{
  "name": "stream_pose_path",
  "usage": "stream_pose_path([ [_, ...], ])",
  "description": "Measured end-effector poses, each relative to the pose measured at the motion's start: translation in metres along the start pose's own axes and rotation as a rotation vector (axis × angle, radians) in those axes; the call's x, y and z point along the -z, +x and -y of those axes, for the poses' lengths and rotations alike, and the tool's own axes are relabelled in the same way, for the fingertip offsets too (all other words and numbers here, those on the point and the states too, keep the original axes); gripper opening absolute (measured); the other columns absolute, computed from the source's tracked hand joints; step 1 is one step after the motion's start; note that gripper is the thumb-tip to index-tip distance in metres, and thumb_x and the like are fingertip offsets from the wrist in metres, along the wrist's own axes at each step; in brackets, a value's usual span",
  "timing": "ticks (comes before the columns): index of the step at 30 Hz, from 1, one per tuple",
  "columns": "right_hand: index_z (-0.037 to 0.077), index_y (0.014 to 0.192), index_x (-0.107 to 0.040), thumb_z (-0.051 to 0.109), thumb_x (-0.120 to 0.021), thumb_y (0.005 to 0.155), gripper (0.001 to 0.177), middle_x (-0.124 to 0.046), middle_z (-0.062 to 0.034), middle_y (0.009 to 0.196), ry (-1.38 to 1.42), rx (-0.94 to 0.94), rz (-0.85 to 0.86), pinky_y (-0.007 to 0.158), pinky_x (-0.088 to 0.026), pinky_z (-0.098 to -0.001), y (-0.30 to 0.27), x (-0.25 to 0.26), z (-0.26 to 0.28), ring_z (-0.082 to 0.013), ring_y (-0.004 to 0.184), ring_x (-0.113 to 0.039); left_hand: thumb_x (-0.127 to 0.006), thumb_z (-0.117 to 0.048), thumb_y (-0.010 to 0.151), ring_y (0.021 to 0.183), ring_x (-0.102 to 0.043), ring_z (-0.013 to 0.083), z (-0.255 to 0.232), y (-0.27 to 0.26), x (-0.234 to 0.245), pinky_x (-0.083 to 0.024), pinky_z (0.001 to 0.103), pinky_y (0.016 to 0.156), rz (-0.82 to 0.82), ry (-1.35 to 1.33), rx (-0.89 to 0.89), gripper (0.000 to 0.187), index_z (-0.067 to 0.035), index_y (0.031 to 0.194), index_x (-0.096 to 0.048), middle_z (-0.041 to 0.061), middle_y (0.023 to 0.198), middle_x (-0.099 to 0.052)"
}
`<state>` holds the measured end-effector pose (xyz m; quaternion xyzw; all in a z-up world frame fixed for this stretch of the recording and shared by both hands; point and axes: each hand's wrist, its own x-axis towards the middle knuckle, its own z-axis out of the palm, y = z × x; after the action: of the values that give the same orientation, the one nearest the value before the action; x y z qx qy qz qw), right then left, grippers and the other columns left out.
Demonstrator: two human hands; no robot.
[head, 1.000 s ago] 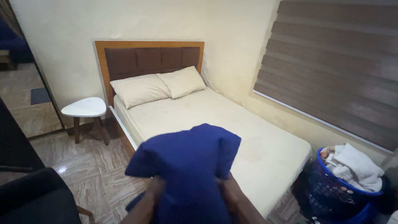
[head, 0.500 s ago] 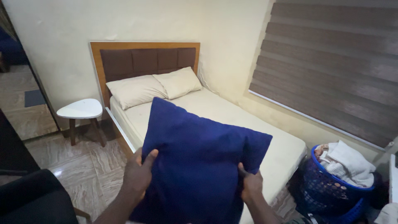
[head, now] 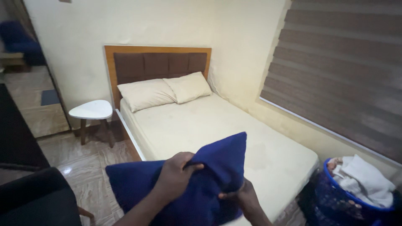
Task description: The person smooths the bedsheet, positions pillows against the headboard, and places a small blue decorative pillow on the bed.
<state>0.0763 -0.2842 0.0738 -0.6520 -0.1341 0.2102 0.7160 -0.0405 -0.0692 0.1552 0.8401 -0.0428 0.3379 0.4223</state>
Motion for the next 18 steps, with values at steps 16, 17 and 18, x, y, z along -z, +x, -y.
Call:
stream_pose_path([
  [16, -0.009, 0.115, -0.068, -0.013, -0.08, 0.059, 0.058, -0.078, -0.0194, 0.099, 0.29, 0.128, -0.03, 0.087, -0.062, -0.0442, 0.07, 0.062, -0.006, -0.0308, 0.087, -0.076, -0.089, -0.045, 0.062, 0.133, -0.044, 0.0344, 0.223, -0.06, -0.008, -0.04, 0.048, 0.109, -0.525, 0.066, 0.589, 0.126, 0.0, 0.155, -0.018, 0.025, 0.146, -0.039],
  [17, -0.01, 0.116, -0.066, -0.012, -0.078, 0.061, 0.056, -0.078, -0.0205, 0.1, 0.318, 0.118, -0.018, 0.09, -0.063, -0.0453, 0.078, 0.064, -0.004, -0.0324, 0.089, -0.077, -0.085, -0.045, 0.069, 0.135, -0.047, 0.0314, 0.229, -0.063, -0.012, -0.042, 0.048, 0.111, -0.513, -0.291, 0.678, 0.12, -0.006, 0.155, -0.011, 0.022, 0.149, -0.043],
  [18, -0.01, 0.116, -0.066, -0.012, -0.078, 0.061, 0.056, -0.078, -0.0206, 0.1, 0.318, 0.116, -0.012, 0.09, -0.063, -0.0453, 0.086, 0.062, -0.005, -0.0324, 0.089, -0.077, -0.081, -0.044, 0.077, 0.137, -0.05, 0.0284, 0.233, -0.063, -0.013, -0.043, 0.047, 0.113, -0.492, -0.652, 0.75, 0.115, -0.012, 0.155, -0.004, 0.018, 0.153, -0.048],
])
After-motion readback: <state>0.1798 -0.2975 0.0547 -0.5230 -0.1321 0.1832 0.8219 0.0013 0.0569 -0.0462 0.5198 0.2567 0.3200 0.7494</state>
